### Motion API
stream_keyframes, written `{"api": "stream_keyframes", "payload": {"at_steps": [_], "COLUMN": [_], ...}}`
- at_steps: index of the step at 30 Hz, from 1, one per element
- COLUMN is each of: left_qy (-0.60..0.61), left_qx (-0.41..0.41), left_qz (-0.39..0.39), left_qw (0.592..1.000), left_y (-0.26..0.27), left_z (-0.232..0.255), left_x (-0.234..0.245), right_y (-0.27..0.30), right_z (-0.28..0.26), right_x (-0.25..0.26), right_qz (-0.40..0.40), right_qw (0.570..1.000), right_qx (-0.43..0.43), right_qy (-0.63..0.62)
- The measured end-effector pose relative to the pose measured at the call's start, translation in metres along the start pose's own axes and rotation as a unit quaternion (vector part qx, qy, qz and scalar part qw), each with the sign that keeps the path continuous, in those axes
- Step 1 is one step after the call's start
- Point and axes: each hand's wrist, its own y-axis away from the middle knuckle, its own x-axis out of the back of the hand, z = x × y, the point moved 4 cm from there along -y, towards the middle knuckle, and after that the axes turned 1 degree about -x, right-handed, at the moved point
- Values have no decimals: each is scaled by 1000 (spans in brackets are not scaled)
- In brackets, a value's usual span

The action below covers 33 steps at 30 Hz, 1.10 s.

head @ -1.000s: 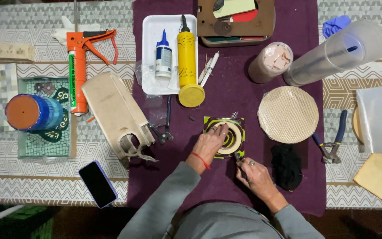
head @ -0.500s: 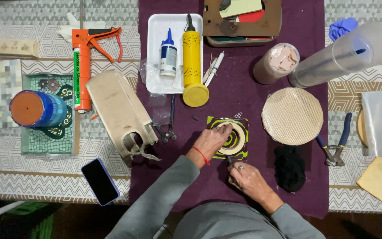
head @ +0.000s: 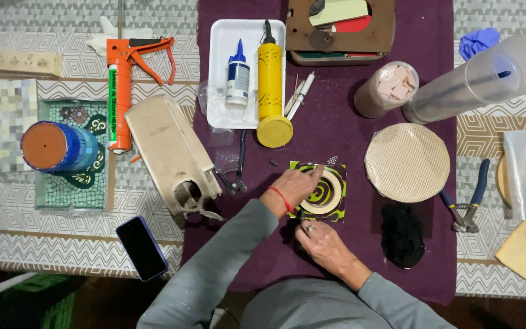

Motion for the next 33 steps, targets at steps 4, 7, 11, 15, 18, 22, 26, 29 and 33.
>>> {"api": "stream_keyframes", "payload": {"at_steps": [4,7,11,15,18,22,26,29,33], "left_qy": [21,60,114,127,122,126,120,108,115], "left_qx": [-10,7,-10,-17,-23,-19,-13,-16,-9], "left_qz": [7,-28,-142,-155,-168,-170,-190,-194,-196], "left_qw": [1000,998,983,980,978,977,974,975,974], "left_y": [-2,-5,-16,-19,-22,-28,-27,-30,-29], "left_z": [-7,-13,-20,-19,-20,-21,-17,-16,-19], "left_x": [4,2,-13,-18,-26,-38,-23,-28,-31], "right_y": [-11,-19,-42,-50,-51,-46,-58,-61,-72], "right_z": [-3,-7,-16,-22,-22,-15,-5,4,5], "right_x": [-14,-30,-33,-52,-71,-111,-135,-161,-157], "right_qz": [6,-14,32,-32,-95,-71,-143,-227,-204], "right_qw": [1000,996,989,977,967,985,975,957,962], "right_qx": [8,12,12,11,2,-13,-63,-88,-80], "right_qy": [-1,89,142,209,238,155,161,156,163]}}
